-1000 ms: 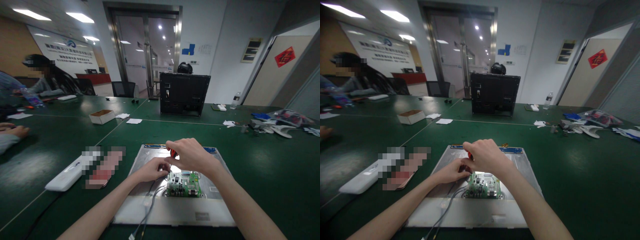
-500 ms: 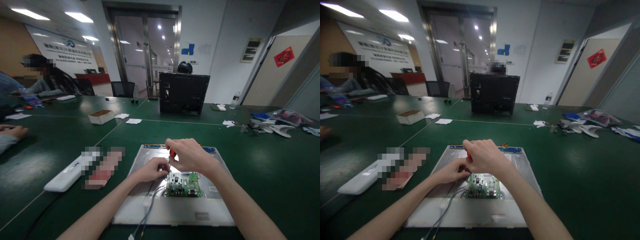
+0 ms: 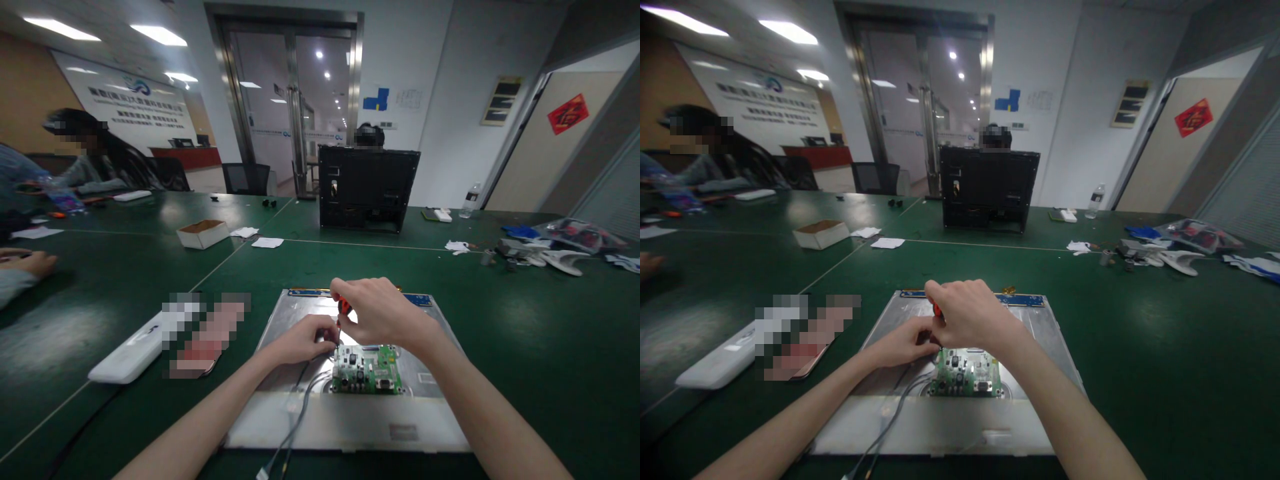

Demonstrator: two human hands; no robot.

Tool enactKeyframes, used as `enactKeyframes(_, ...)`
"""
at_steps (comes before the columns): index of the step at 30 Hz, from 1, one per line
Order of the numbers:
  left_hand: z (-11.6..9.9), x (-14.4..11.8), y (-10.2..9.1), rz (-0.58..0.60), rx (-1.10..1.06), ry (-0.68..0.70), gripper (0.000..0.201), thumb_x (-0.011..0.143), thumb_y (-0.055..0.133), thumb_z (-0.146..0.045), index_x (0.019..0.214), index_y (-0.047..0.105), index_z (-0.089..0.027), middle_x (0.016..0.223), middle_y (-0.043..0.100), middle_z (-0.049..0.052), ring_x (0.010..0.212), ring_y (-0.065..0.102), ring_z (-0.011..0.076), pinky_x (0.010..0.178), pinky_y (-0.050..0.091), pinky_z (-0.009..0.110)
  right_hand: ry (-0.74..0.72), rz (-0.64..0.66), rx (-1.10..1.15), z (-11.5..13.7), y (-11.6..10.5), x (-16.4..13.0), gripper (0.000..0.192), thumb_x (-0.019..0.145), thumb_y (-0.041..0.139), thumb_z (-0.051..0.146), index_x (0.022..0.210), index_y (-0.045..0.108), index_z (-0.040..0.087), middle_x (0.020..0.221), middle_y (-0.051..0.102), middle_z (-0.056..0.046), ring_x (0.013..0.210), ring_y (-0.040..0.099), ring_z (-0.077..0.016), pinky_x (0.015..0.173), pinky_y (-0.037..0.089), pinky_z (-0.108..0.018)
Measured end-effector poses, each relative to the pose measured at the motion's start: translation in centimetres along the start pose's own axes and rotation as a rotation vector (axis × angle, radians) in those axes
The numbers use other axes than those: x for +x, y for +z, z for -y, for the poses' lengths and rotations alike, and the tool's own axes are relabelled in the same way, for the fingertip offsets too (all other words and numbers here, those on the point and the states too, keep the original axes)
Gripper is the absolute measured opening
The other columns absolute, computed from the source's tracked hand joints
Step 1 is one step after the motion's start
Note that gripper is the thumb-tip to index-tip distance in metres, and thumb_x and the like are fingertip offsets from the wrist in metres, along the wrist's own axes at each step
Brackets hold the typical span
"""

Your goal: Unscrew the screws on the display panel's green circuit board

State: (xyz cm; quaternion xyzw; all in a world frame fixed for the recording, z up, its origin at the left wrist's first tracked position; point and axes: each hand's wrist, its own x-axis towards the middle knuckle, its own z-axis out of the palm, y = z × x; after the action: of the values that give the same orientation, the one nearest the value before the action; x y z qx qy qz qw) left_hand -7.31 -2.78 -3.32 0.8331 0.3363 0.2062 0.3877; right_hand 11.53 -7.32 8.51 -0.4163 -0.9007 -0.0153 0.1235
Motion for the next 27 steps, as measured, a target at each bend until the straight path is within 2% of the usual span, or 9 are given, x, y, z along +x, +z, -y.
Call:
enactKeyframes(5,-0.40,-0.09,-0.05,0.019,-0.008,-0.023,0.012,0.070,0.057,-0.010,0.078,0.063,-0.016,0.073,0.061,-0.001,0.065,0.052,0.0139,0.063,0.041,0.025,0.041,-0.015,-0.063,-0.35,0.48,0.36,0.028,0.090,0.052,0.049,0.092,0.056,0.022,0.070,0.065,-0.001,0.058,0.053,-0.0131,0.051,0.017,-0.026)
enactKeyframes(9,-0.42,-0.13,-0.04,0.021,-0.002,-0.033,0.007,0.069,0.059,-0.012,0.074,0.062,-0.016,0.070,0.059,-0.002,0.065,0.051,0.0139,0.063,0.040,0.025,0.061,-0.012,-0.099,-0.42,0.75,0.60,0.021,0.092,0.049,0.041,0.090,0.058,0.022,0.066,0.064,-0.001,0.056,0.053,-0.0130,0.051,0.016,-0.027)
enactKeyframes(12,-0.20,-0.09,0.06,0.000,-0.004,-0.021,0.010,0.067,0.058,-0.011,0.075,0.061,-0.016,0.068,0.057,-0.002,0.066,0.050,0.0140,0.064,0.040,0.025,0.051,-0.009,-0.064,-0.19,0.56,0.42,0.011,0.086,0.052,0.028,0.092,0.056,0.021,0.072,0.066,-0.001,0.057,0.051,-0.0117,0.051,0.016,-0.027)
enactKeyframes(15,-0.08,-0.04,0.11,-0.004,-0.009,-0.014,0.010,0.065,0.058,-0.011,0.074,0.060,-0.016,0.068,0.057,-0.003,0.065,0.050,0.0139,0.064,0.039,0.025,0.023,-0.006,-0.014,-0.02,0.26,0.12,0.014,0.080,0.055,0.022,0.093,0.053,0.019,0.078,0.067,-0.001,0.059,0.050,-0.0110,0.050,0.017,-0.027)
enactKeyframes(18,-0.17,-0.04,0.08,0.006,0.000,-0.022,0.011,0.066,0.058,-0.011,0.075,0.061,-0.017,0.069,0.059,-0.002,0.064,0.050,0.0139,0.063,0.040,0.025,0.006,-0.025,-0.025,-0.12,0.24,0.05,0.014,0.084,0.056,0.031,0.092,0.053,0.020,0.076,0.066,-0.001,0.059,0.052,-0.0115,0.049,0.017,-0.026)
enactKeyframes(22,-0.33,-0.10,0.02,0.022,0.003,-0.048,0.013,0.070,0.058,-0.012,0.081,0.063,-0.016,0.073,0.061,-0.001,0.065,0.052,0.0138,0.062,0.041,0.024,0.032,-0.032,-0.078,-0.45,0.58,0.37,0.027,0.091,0.052,0.049,0.089,0.055,0.022,0.070,0.066,-0.001,0.059,0.055,-0.0128,0.050,0.017,-0.026)
enactKeyframes(27,-0.33,-0.14,0.03,0.020,0.007,-0.044,0.009,0.069,0.059,-0.012,0.077,0.062,-0.016,0.071,0.060,-0.001,0.066,0.052,0.0139,0.062,0.041,0.024,0.055,-0.009,-0.104,-0.42,0.66,0.55,0.016,0.092,0.051,0.036,0.088,0.057,0.021,0.067,0.065,0.000,0.057,0.054,-0.0122,0.050,0.016,-0.027)
